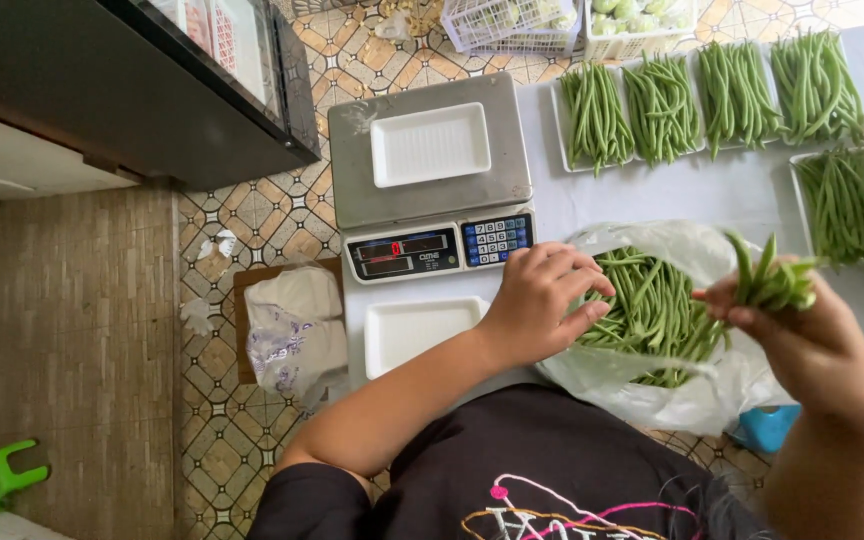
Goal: The person is sorting green beans from a large bag, weighing them on a digital scale, and arranging them into white foam trays for retail packaging.
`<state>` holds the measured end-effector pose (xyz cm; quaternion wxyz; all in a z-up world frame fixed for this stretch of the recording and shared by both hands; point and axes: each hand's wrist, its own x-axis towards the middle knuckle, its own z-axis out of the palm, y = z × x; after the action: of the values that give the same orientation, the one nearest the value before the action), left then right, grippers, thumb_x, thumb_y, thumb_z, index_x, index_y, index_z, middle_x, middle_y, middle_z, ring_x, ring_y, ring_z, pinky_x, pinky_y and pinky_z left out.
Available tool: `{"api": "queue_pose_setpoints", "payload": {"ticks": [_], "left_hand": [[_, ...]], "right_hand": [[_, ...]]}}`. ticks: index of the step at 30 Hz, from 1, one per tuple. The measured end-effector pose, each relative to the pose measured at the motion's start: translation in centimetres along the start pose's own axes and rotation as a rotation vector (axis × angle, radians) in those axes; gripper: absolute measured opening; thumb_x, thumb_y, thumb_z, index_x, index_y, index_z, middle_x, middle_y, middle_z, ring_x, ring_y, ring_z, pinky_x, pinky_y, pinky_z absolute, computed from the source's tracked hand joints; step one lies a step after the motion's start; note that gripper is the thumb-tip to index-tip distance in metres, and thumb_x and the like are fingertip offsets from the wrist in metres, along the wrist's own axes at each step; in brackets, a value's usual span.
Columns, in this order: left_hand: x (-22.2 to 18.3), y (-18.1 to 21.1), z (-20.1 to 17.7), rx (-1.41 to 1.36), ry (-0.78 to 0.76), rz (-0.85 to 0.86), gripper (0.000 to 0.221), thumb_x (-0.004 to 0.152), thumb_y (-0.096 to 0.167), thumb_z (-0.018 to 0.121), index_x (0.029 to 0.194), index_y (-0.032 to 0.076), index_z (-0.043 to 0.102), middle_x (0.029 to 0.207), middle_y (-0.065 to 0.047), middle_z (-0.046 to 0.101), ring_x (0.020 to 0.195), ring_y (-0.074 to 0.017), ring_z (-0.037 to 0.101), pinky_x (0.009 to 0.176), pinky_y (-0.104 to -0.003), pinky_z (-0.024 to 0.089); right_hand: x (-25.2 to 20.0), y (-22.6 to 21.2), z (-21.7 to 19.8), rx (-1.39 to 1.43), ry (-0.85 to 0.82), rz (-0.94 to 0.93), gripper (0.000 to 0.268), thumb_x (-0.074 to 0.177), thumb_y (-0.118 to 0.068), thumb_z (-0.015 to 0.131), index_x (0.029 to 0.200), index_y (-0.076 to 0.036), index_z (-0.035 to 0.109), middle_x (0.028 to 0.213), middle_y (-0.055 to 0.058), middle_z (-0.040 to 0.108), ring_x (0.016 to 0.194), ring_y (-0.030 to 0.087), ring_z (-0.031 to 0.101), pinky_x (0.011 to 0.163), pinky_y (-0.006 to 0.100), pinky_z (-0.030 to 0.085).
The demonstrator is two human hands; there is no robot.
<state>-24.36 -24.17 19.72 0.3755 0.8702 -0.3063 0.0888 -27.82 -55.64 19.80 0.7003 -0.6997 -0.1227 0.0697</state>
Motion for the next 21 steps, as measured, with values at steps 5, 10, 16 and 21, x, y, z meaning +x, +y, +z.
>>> {"api": "queue_pose_setpoints", "payload": {"ticks": [5, 10, 16, 21], "left_hand": [[0.8, 1.8, -0.9, -0.275, -0.062, -0.027, 0.037, 0.105, 0.047, 0.045, 0.115, 0.019, 0.067, 0.113, -0.001, 0.073, 0.114, -0.0239, 0.069, 0.098, -0.044, 0.046], [-0.3, 1.9, -0.2, -0.281, -0.201, -0.085, 0.048, 0.103, 0.053, 0.041, 0.13, 0.019, 0.061, 0.128, -0.002, 0.07, 0.124, -0.0242, 0.066, 0.099, -0.048, 0.048], [-2.5, 3.1, 1.9, -0.188, -0.403, 0.045, 0.063, 0.104, 0.058, 0.022, 0.126, 0.018, 0.064, 0.121, -0.003, 0.074, 0.108, -0.0229, 0.071, 0.106, -0.054, 0.043], [-4.8, 3.6, 3.5, -0.337, -0.347, 0.312, 0.037, 0.109, 0.016, 0.058, 0.143, 0.031, 0.052, 0.115, 0.002, 0.07, 0.101, -0.0191, 0.068, 0.088, -0.037, 0.051]], "right_hand": [[4.5, -3.6, 2.0, 0.062, -0.054, -0.084, 0.02, 0.1, -0.004, 0.057, 0.119, 0.001, 0.061, 0.109, 0.013, 0.07, 0.102, 0.024, 0.073, 0.089, 0.032, 0.061], [5.6, -4.4, 3.6, 0.298, -0.077, -0.086, 0.022, 0.103, -0.003, 0.054, 0.123, 0.003, 0.062, 0.107, 0.011, 0.07, 0.108, 0.025, 0.072, 0.106, 0.041, 0.062], [5.7, -4.1, 3.3, 0.359, -0.026, -0.131, 0.021, 0.106, -0.002, 0.051, 0.125, -0.005, 0.059, 0.108, 0.01, 0.064, 0.112, 0.025, 0.066, 0.113, 0.046, 0.058], [4.6, -1.6, 2.9, 0.265, -0.085, -0.195, 0.022, 0.103, -0.002, 0.056, 0.124, -0.007, 0.06, 0.117, 0.008, 0.069, 0.112, 0.018, 0.07, 0.115, 0.038, 0.057]]}}
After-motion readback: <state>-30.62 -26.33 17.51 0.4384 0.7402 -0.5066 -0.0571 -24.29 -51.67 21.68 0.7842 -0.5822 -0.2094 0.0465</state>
